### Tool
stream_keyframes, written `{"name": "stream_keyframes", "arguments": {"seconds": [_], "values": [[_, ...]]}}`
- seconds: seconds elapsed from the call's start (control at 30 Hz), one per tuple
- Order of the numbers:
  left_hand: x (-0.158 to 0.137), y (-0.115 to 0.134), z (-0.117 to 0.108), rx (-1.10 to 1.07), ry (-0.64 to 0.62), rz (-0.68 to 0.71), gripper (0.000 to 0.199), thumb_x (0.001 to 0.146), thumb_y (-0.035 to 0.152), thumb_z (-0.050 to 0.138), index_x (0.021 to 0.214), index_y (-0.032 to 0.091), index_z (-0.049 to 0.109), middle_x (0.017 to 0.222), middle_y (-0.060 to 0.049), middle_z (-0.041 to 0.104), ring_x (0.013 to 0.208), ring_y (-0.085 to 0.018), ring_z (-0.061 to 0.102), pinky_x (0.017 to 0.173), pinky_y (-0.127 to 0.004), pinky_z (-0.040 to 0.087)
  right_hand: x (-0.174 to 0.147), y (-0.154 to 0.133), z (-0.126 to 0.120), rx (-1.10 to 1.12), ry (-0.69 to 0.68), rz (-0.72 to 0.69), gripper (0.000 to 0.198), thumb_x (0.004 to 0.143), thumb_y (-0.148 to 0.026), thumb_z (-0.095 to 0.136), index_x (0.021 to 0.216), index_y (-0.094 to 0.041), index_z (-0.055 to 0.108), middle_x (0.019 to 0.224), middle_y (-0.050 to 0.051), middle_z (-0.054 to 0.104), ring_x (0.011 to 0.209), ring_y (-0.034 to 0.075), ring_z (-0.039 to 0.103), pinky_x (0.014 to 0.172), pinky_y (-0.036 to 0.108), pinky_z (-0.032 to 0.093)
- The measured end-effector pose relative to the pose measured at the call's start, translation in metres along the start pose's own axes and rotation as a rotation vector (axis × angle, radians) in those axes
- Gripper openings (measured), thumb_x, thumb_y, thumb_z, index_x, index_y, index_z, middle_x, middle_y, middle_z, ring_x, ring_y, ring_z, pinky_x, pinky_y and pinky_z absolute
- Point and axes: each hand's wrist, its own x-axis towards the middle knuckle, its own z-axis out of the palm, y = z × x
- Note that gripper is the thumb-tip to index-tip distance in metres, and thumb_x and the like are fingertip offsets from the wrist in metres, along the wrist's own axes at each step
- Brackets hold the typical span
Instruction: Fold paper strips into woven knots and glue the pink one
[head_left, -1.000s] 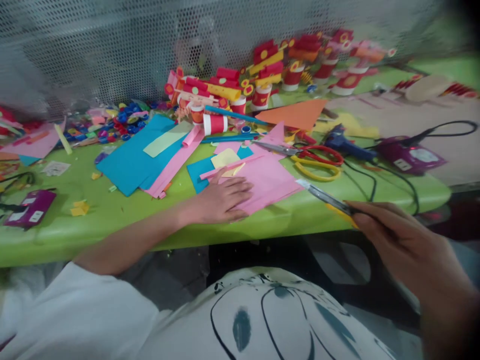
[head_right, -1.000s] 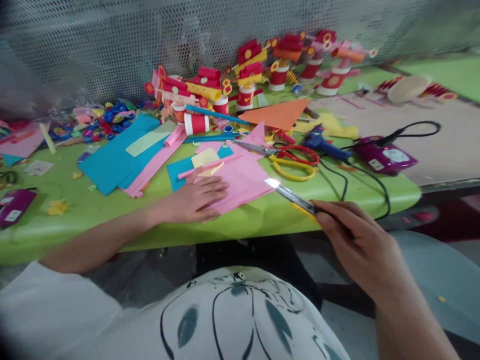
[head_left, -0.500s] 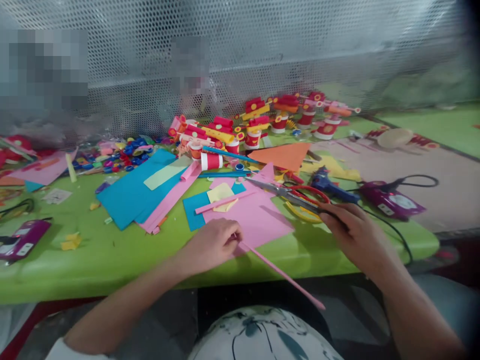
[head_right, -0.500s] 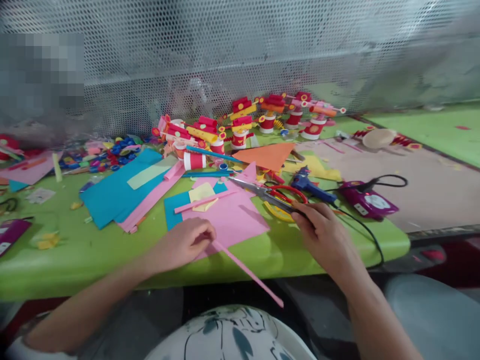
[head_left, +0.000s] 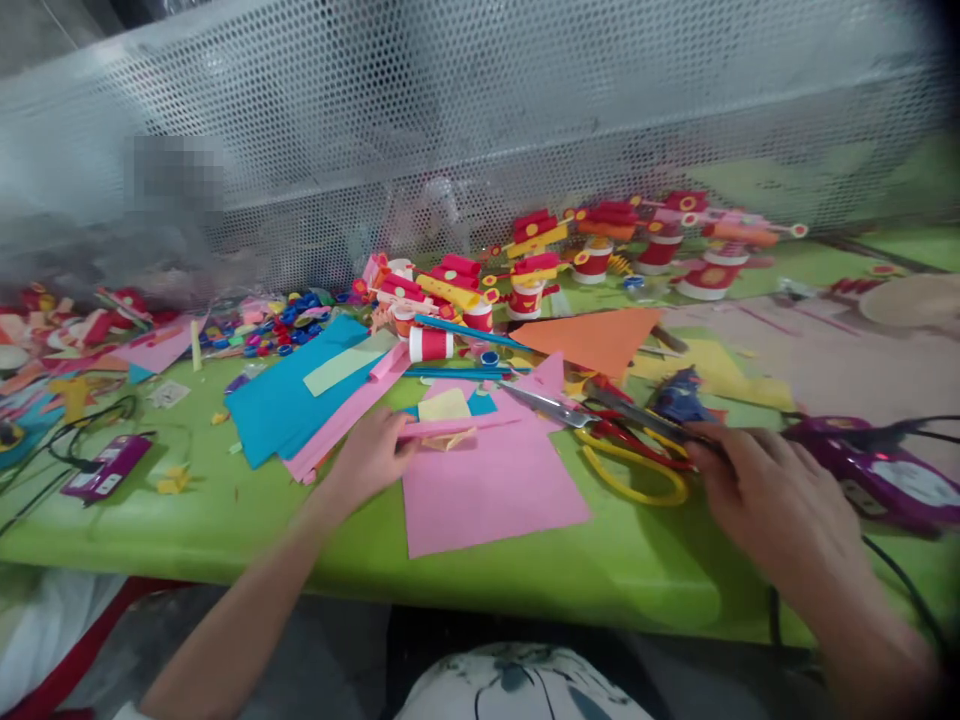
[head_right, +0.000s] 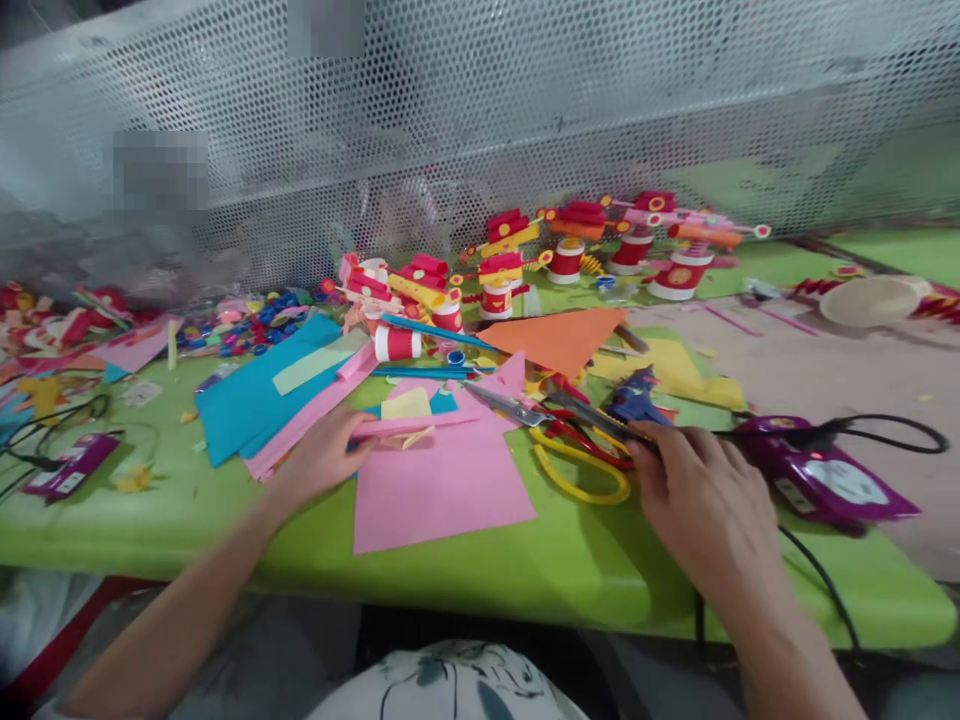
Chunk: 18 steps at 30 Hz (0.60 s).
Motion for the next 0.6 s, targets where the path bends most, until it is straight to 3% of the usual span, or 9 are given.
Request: {"name": "stream_keyframes", "arguments": {"seconds": [0.1,0.23,0.33,0.43,0.5,0.6], "values": [[0.005,-0.007,0.000,0.003,-0.015,-0.028,0.014,0.093,0.030,0.052,0.097,0.021,0.063,0.099,-0.010,0.066,0.096,-0.028,0.064,0.081,-0.039,0.048,-0.003,0.003,0.003,-0.016,-0.026,0.040,0.038,0.103,-0.039,0.039,0.116,-0.018,0.069,0.103,0.012,0.072,0.092,0.031,0.066,0.072,0.041,0.046],[0.007,-0.012,-0.011,-0.109,0.029,-0.066,0.023,0.092,0.044,0.057,0.097,0.022,0.064,0.104,-0.008,0.064,0.097,-0.026,0.062,0.081,-0.035,0.047,-0.005,0.000,0.000,-0.048,-0.031,0.063,0.037,0.103,-0.040,0.041,0.118,-0.020,0.069,0.105,0.011,0.072,0.093,0.031,0.066,0.071,0.042,0.045],[0.007,-0.018,-0.021,-0.286,0.017,-0.133,0.028,0.088,0.049,0.063,0.094,0.022,0.067,0.096,-0.005,0.066,0.089,-0.024,0.061,0.077,-0.031,0.046,-0.005,-0.003,-0.005,-0.099,-0.016,0.054,0.037,0.103,-0.040,0.043,0.117,-0.020,0.071,0.107,0.012,0.072,0.094,0.033,0.065,0.072,0.044,0.045],[0.007,-0.026,-0.028,-0.521,-0.044,-0.216,0.035,0.082,0.055,0.068,0.093,0.021,0.070,0.083,-0.002,0.065,0.076,-0.020,0.058,0.067,-0.029,0.042,-0.005,-0.011,-0.015,-0.148,0.104,0.082,0.037,0.101,-0.038,0.048,0.119,-0.017,0.072,0.119,0.016,0.070,0.099,0.039,0.064,0.078,0.049,0.046],[0.006,-0.029,-0.031,-0.655,-0.072,-0.235,0.038,0.080,0.057,0.070,0.089,0.020,0.072,0.080,-0.002,0.064,0.075,-0.019,0.057,0.066,-0.028,0.042,-0.004,-0.025,-0.022,-0.035,0.179,-0.007,0.033,0.099,-0.034,0.052,0.117,-0.015,0.072,0.119,0.018,0.069,0.100,0.038,0.064,0.079,0.049,0.048],[0.004,-0.026,-0.033,-0.807,-0.128,-0.211,0.038,0.082,0.056,0.069,0.085,0.019,0.073,0.084,-0.005,0.067,0.081,-0.020,0.059,0.069,-0.029,0.045,-0.003,-0.056,-0.025,0.325,0.122,-0.384,0.026,0.099,-0.026,0.052,0.110,-0.016,0.073,0.113,0.016,0.071,0.097,0.029,0.068,0.080,0.042,0.054]]}}
